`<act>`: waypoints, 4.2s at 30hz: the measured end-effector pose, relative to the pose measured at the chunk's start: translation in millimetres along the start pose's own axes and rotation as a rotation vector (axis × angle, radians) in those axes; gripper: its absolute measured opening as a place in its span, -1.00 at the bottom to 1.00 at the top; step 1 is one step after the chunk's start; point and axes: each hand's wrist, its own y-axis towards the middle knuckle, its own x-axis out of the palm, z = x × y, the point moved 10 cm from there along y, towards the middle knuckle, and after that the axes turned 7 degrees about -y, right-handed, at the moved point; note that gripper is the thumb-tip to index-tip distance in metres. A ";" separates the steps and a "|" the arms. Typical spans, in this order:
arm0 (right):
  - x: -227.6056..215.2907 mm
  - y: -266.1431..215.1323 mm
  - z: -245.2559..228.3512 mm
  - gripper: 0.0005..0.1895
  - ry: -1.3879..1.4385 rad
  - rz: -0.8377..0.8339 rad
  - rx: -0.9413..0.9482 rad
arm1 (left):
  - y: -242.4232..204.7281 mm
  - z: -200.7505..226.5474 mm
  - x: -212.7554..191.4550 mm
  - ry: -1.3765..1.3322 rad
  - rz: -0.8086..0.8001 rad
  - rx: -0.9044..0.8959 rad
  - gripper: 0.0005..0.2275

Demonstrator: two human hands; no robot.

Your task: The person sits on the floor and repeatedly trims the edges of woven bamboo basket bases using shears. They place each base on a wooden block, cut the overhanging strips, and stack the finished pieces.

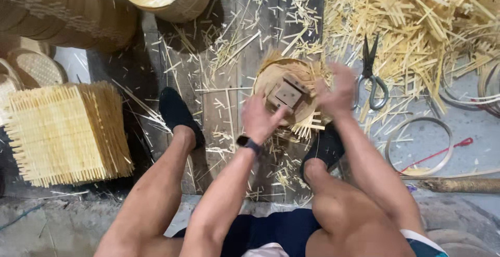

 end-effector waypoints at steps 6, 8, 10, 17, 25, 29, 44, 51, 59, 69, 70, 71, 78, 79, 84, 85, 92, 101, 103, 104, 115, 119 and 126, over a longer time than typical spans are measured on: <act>-35.6 -22.3 166.8 -0.20 -0.522 0.006 0.301 | 7.1 25.9 64.3 0.351 -0.258 0.148 -0.07; -31.7 -24.4 198.5 -0.11 -0.462 -0.030 0.437 | 16.9 18.5 62.1 0.423 -0.320 0.224 -0.03; -25.3 -30.8 221.6 -0.13 -0.428 -0.088 0.529 | 16.1 6.7 42.3 0.497 -0.308 0.266 -0.07; 4.9 -48.4 246.0 -0.69 0.025 -0.460 0.657 | 3.4 -7.6 17.3 0.040 0.095 -0.270 0.11; -54.0 -97.1 46.6 -0.84 0.876 -0.003 0.465 | 1.8 -10.0 21.7 0.121 0.116 -0.248 0.07; -14.5 -97.5 -14.1 -0.85 0.625 -0.168 0.327 | 3.9 -8.8 22.5 0.141 0.145 -0.207 0.08; -12.7 -74.3 -37.5 -0.76 0.659 -0.208 0.254 | 8.2 19.6 24.6 0.137 -0.091 0.114 0.00; 9.6 -79.4 -6.5 -0.72 0.268 -0.551 0.286 | 11.2 23.7 27.1 0.177 -0.173 0.106 0.00; -55.9 -55.0 55.4 -0.45 -0.459 -0.318 0.048 | -11.9 27.8 14.6 0.133 -0.010 -0.102 0.00; -10.1 -15.0 41.7 -0.44 -0.520 -0.296 -0.175 | -8.5 40.8 44.3 0.242 -0.102 0.013 -0.06; -11.6 -17.4 41.6 -0.47 -0.413 -0.345 -0.057 | -9.4 37.0 45.5 0.192 -0.144 -0.028 -0.06; -15.6 -22.2 40.3 -0.47 -0.309 -0.391 0.064 | -9.7 34.2 48.5 0.138 -0.189 -0.066 -0.06; -57.6 -85.8 -26.1 -0.63 0.684 -0.067 0.233 | -19.7 29.7 38.2 0.288 -0.178 0.182 -0.09; -29.7 -91.8 -13.3 -0.64 0.866 -0.174 0.464 | -19.4 26.3 41.8 0.286 -0.203 0.162 -0.08; 29.6 -89.5 23.4 -0.48 0.070 -0.691 0.517 | -12.7 24.5 40.5 0.277 -0.212 0.197 -0.04; 21.9 -87.5 24.9 -0.49 -0.023 -0.642 0.391 | -15.9 27.0 39.4 0.282 -0.193 0.216 -0.03; -46.4 -83.9 70.8 -0.52 -0.421 -0.346 0.194 | -18.9 19.8 43.8 0.273 -0.211 0.046 0.00; -26.0 -74.1 68.5 -0.40 -0.749 -0.274 -0.084 | -34.0 28.6 61.1 0.079 0.018 0.005 0.03; -19.9 -71.1 83.5 -0.53 -0.747 -0.362 -0.011 | -37.4 28.8 62.2 0.083 -0.019 -0.021 0.06; -17.4 -68.2 89.5 -0.58 -0.745 -0.404 0.024 | -37.3 28.9 62.5 0.086 -0.036 -0.033 0.08; -15.5 -34.8 63.3 -0.59 -0.710 -0.175 -0.232 | -31.1 35.9 58.7 0.157 -0.092 0.167 0.03; -22.8 -35.8 91.2 -0.71 -0.680 -0.247 -0.209 | -24.1 28.8 58.4 0.201 -0.198 0.215 0.04; -9.9 -14.2 41.6 -0.50 -0.839 -0.157 -0.351 | -25.3 42.1 59.4 0.225 -0.288 0.339 0.04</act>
